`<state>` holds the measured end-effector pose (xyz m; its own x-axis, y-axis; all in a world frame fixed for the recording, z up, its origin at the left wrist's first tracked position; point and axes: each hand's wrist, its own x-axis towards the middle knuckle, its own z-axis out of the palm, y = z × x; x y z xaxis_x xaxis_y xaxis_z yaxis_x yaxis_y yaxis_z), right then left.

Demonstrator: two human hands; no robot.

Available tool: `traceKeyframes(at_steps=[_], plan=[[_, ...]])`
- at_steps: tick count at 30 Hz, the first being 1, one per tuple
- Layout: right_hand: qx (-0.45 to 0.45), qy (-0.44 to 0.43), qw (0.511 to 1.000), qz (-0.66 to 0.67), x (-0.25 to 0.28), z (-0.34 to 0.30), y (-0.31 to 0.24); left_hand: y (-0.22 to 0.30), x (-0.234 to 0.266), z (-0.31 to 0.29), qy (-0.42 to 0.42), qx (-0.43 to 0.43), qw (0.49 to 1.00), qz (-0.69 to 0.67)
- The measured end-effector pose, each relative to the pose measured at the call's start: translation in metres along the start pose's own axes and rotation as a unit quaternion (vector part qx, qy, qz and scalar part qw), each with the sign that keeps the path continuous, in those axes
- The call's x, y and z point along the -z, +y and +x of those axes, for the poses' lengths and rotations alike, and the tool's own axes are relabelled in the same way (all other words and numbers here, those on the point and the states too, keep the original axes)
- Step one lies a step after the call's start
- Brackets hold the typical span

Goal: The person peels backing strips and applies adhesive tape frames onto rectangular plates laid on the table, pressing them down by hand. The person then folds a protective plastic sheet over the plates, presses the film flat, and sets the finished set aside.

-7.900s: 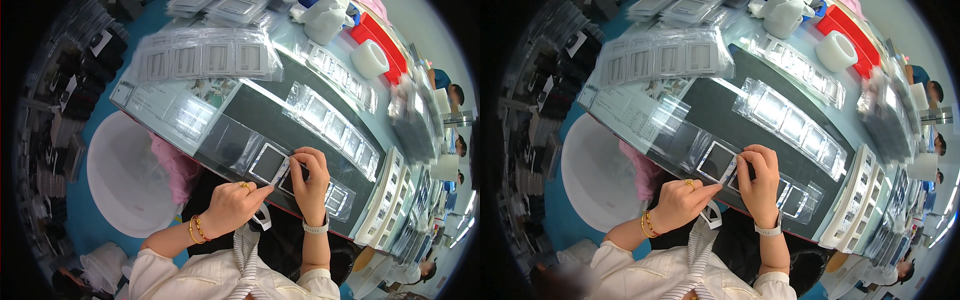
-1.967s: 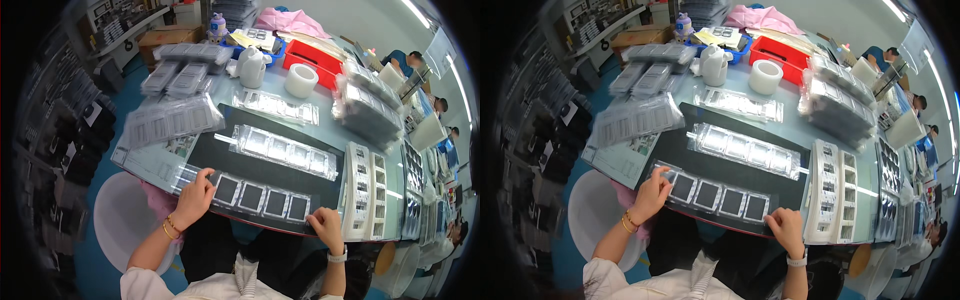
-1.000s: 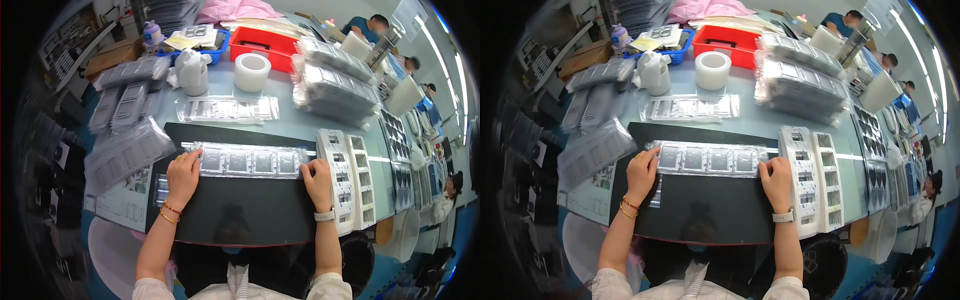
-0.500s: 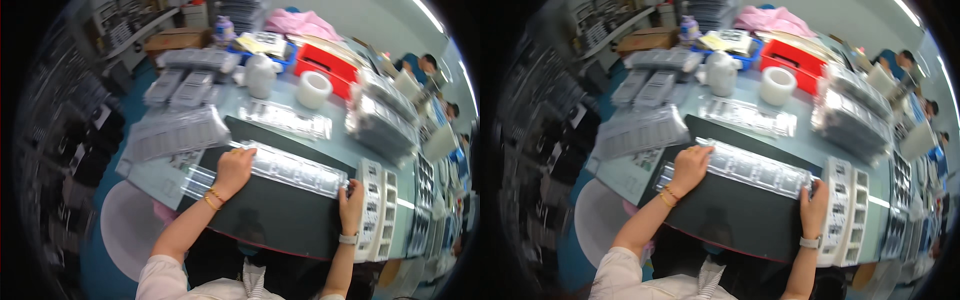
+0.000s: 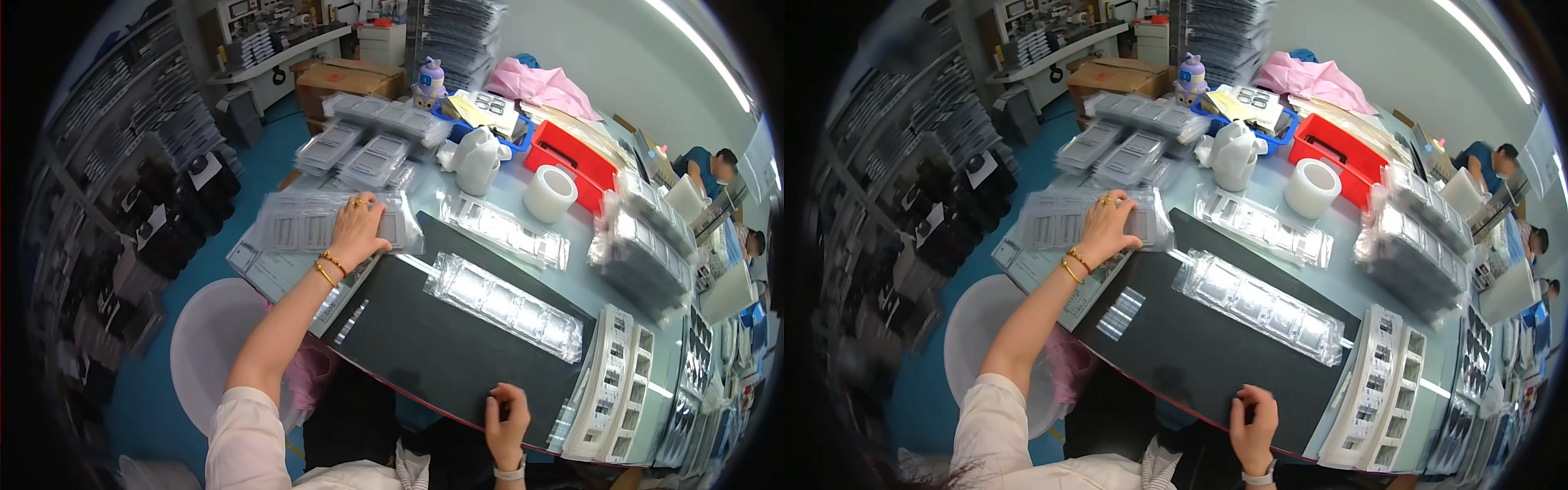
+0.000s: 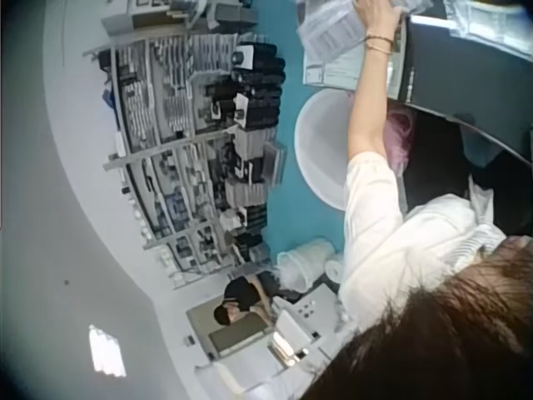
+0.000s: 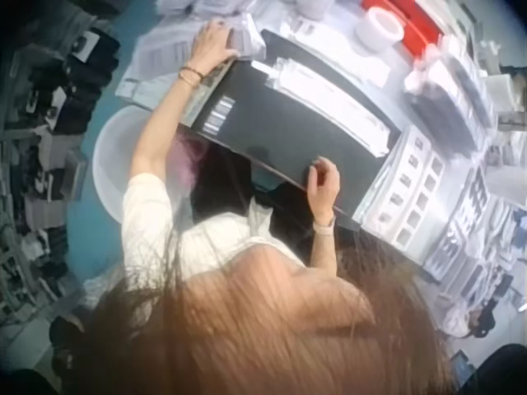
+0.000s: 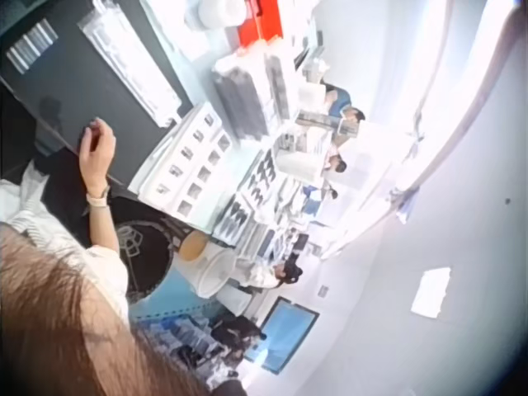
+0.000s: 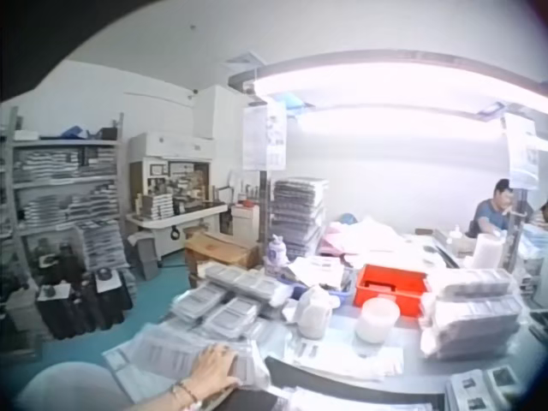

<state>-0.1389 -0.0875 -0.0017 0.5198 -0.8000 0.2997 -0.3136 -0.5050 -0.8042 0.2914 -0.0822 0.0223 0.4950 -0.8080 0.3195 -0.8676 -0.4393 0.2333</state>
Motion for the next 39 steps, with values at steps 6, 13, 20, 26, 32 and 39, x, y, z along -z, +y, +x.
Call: traceKeyframes(at_steps=[6, 13, 20, 26, 32, 39], plan=[[0.046, 0.022, 0.998, -0.041, -0.008, -0.005, 0.011, 0.005, 0.006, 0.013, -0.037, -0.006, 0.997, 0.071], [0.059, 0.033, 0.996, -0.06, -0.01, -0.005, 0.01, 0.012, 0.013, 0.001, 0.024, -0.036, 0.993, 0.107], [0.051, 0.003, 0.996, -0.072, -0.007, -0.003, 0.009, 0.048, 0.04, -0.053, 0.063, -0.191, 0.971, -0.127], [0.024, -0.024, 0.992, 0.122, -0.009, 0.012, -0.036, 0.151, 0.049, -0.151, -0.093, -0.394, 0.892, -0.202], [-0.159, -0.044, 0.952, 0.259, 0.014, 0.002, -0.018, 0.122, 0.056, -0.133, -0.142, -0.317, 0.912, -0.219], [-0.284, -0.044, 0.943, 0.169, 0.04, 0.022, 0.008, 0.044, 0.021, -0.109, -0.261, -0.067, 0.871, -0.411]])
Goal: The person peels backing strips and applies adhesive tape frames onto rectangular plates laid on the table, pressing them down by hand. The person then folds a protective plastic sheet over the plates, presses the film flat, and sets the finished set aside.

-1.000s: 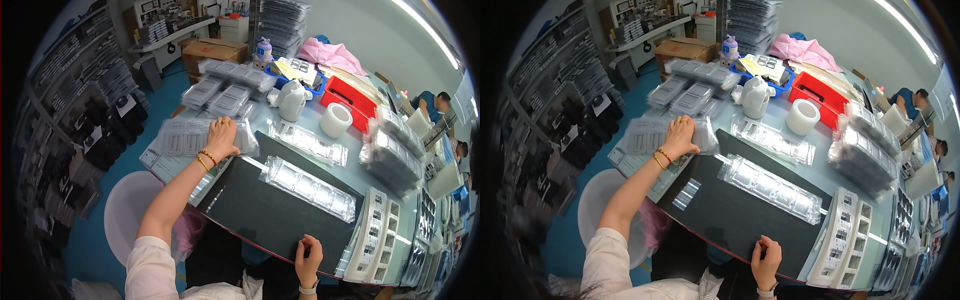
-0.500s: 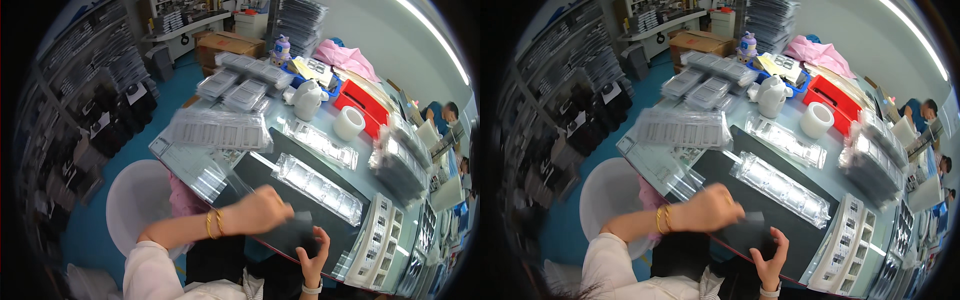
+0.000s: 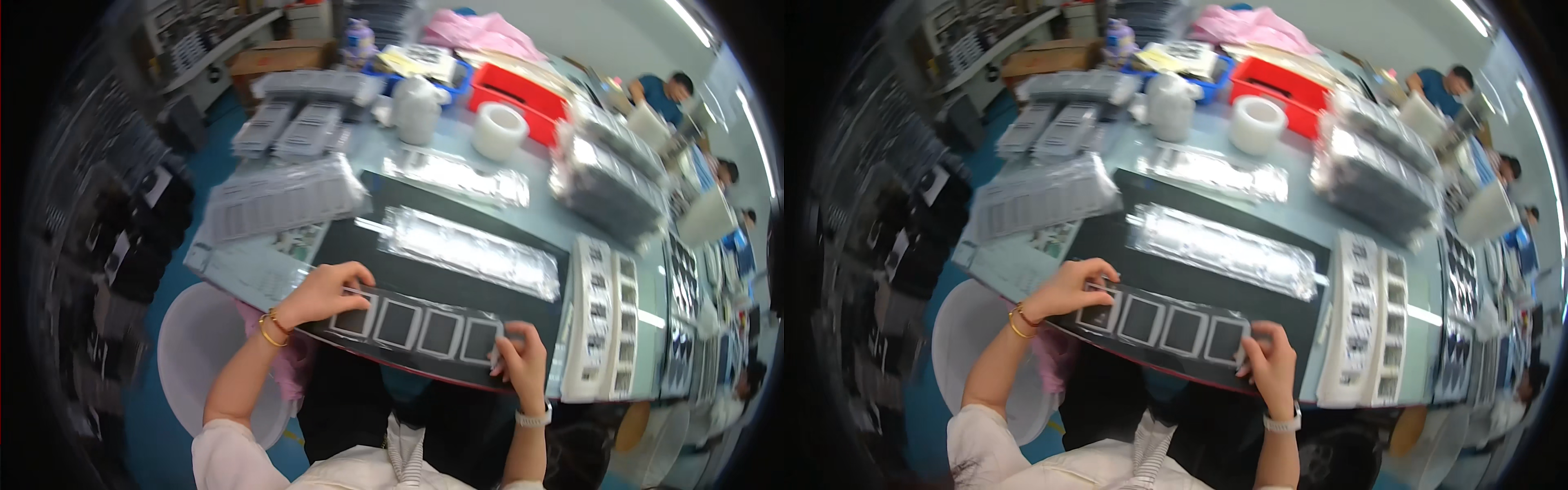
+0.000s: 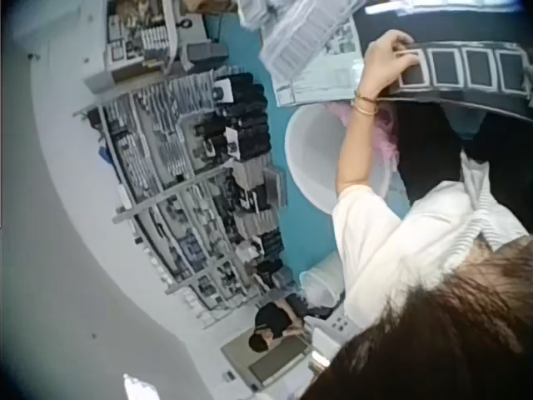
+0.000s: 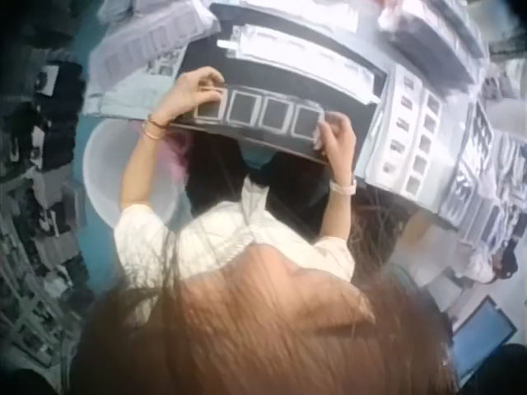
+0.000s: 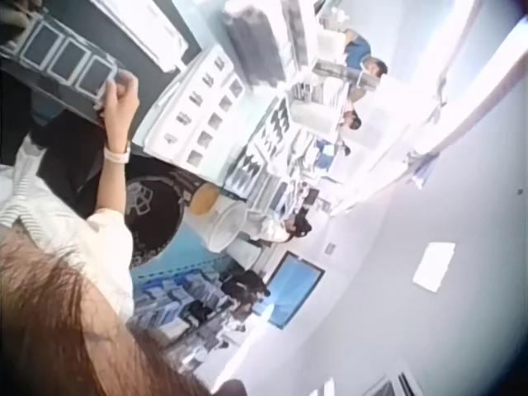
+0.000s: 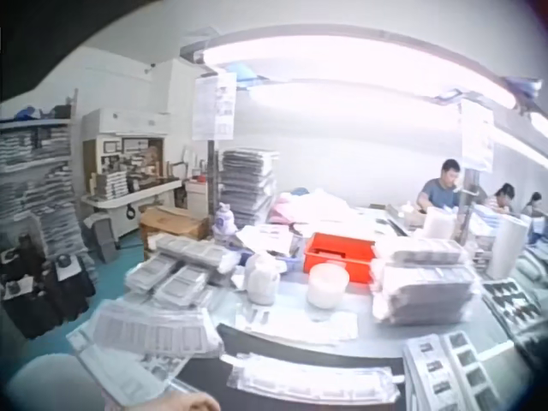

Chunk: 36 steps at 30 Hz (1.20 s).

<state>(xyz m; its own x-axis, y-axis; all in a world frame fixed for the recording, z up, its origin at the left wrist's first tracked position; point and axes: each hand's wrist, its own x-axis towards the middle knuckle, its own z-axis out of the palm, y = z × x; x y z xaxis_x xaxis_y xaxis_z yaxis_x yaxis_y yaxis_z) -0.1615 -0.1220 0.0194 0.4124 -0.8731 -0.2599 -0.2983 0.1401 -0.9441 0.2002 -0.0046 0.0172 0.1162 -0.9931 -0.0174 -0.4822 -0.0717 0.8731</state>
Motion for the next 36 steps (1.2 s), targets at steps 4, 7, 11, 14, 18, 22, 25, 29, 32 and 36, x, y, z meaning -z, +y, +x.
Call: traceKeyframes(at_steps=[4, 7, 11, 14, 18, 22, 25, 29, 32, 36], plan=[[0.061, 0.042, 0.995, -0.073, 0.006, 0.001, 0.0, 0.025, -0.003, 0.007, 0.027, 0.093, 0.986, 0.132], [0.061, 0.039, 0.99, -0.12, 0.016, 0.0, 0.013, 0.026, -0.007, 0.003, 0.066, 0.011, 0.952, 0.298], [0.159, 0.082, 0.957, -0.226, 0.01, -0.002, 0.021, 0.05, -0.048, 0.005, 0.11, -0.139, 0.928, 0.326], [0.155, 0.089, 0.946, -0.269, 0.01, -0.003, 0.019, 0.088, -0.136, 0.007, -0.012, -0.239, 0.934, 0.266], [0.18, 0.088, 0.938, -0.284, 0.007, -0.007, 0.016, 0.088, -0.2, -0.011, -0.017, -0.231, 0.943, 0.238], [0.185, 0.09, 0.927, -0.314, 0.012, -0.006, 0.017, 0.065, -0.156, -0.018, -0.009, -0.13, 0.95, 0.285], [0.194, 0.089, 0.922, -0.324, 0.011, -0.004, 0.014, 0.021, -0.088, -0.045, 0.076, -0.001, 0.913, 0.401], [0.193, 0.103, 0.919, -0.327, 0.012, -0.005, 0.016, -0.017, -0.023, -0.084, 0.133, 0.095, 0.887, 0.432], [0.178, 0.117, 0.921, -0.327, 0.014, -0.008, 0.016, -0.018, -0.027, -0.073, 0.188, 0.072, 0.889, 0.412], [0.215, 0.127, 0.907, -0.339, 0.007, -0.009, 0.01, 0.026, -0.051, -0.048, 0.275, -0.021, 0.92, 0.278]])
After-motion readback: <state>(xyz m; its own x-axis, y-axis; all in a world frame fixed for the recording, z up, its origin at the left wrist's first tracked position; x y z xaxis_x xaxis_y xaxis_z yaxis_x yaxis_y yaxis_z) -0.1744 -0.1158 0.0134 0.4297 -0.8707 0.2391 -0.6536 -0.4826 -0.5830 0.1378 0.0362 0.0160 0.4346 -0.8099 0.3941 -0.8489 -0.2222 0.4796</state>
